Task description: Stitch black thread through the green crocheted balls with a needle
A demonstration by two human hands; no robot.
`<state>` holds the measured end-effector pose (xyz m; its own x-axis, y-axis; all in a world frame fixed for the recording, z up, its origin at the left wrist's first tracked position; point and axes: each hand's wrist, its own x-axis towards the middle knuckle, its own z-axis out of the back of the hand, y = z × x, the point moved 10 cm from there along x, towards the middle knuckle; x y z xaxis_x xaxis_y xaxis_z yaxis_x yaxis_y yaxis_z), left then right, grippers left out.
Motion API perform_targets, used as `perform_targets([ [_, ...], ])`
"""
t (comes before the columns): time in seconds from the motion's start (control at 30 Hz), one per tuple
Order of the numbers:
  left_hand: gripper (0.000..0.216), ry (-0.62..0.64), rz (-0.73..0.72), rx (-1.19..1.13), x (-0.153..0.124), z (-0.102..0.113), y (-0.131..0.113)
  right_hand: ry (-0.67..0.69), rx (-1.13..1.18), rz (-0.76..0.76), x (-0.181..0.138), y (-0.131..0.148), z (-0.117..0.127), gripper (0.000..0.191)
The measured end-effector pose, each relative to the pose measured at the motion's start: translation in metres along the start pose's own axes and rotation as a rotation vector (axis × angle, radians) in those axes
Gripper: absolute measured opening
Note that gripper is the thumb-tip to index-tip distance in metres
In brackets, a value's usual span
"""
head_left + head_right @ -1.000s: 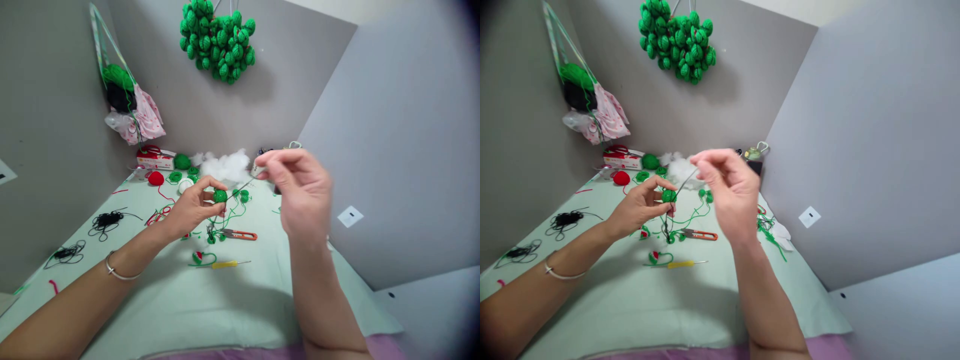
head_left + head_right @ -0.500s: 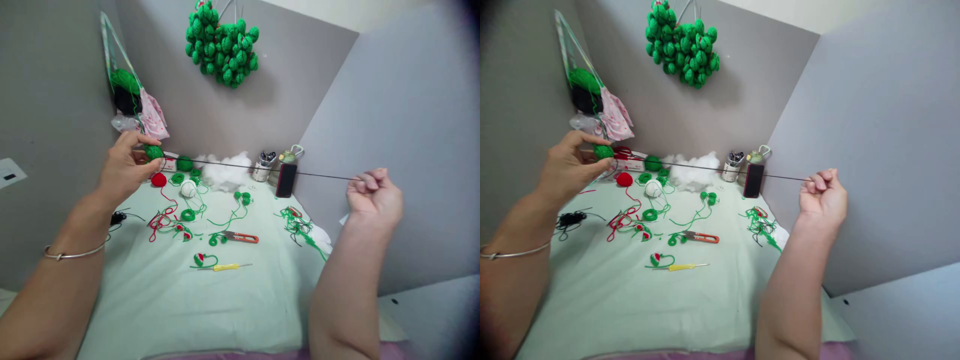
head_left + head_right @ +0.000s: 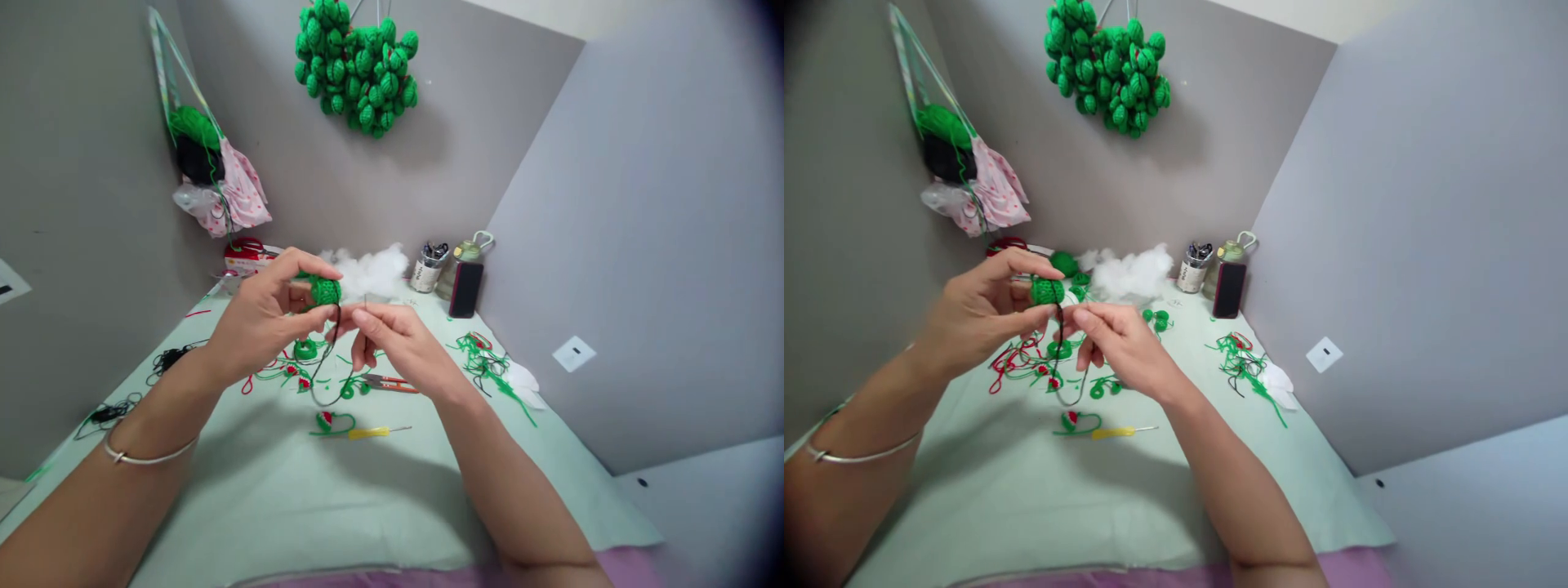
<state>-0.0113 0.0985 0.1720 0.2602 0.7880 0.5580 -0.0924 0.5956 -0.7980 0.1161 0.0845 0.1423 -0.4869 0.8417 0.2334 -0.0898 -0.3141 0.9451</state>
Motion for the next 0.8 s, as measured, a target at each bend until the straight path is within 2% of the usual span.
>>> perform_targets([
  [0.07,0.026,-0.002,0.003,-0.017,0.000,0.001,-0.002,0.008,-0.046,0.009,-0.003,0.002,-0.001,0.035],
  [0.23,0.027,-0.019,-0.011,0.000,0.000,0.005,-0.008,-0.090,-0.178,0.068,-0.003,0.006,0.016,0.033],
  [0.37,0.026,-0.061,-0.070,0.047,-0.002,0.007,-0.013,-0.082,-0.110,0.013,0.003,-0.009,0.010,0.035],
  [0.43,0.027,-0.082,-0.092,0.069,-0.003,0.010,-0.014,-0.005,-0.016,-0.034,0.007,-0.021,0.000,0.037],
  [0.53,0.028,-0.117,-0.110,0.097,-0.002,0.020,-0.013,0.293,0.070,-0.086,0.006,-0.032,-0.024,0.042],
  [0.6,0.029,-0.136,-0.096,0.100,0.000,0.027,-0.008,0.459,0.038,-0.078,-0.001,-0.030,-0.026,0.041],
  [0.67,0.029,-0.156,-0.068,0.107,0.003,0.035,-0.001,0.460,-0.031,-0.014,-0.006,-0.020,-0.007,0.037],
  [0.8,0.030,-0.181,-0.067,0.175,0.009,0.042,0.009,0.125,-0.007,0.238,-0.025,0.033,0.065,0.028],
])
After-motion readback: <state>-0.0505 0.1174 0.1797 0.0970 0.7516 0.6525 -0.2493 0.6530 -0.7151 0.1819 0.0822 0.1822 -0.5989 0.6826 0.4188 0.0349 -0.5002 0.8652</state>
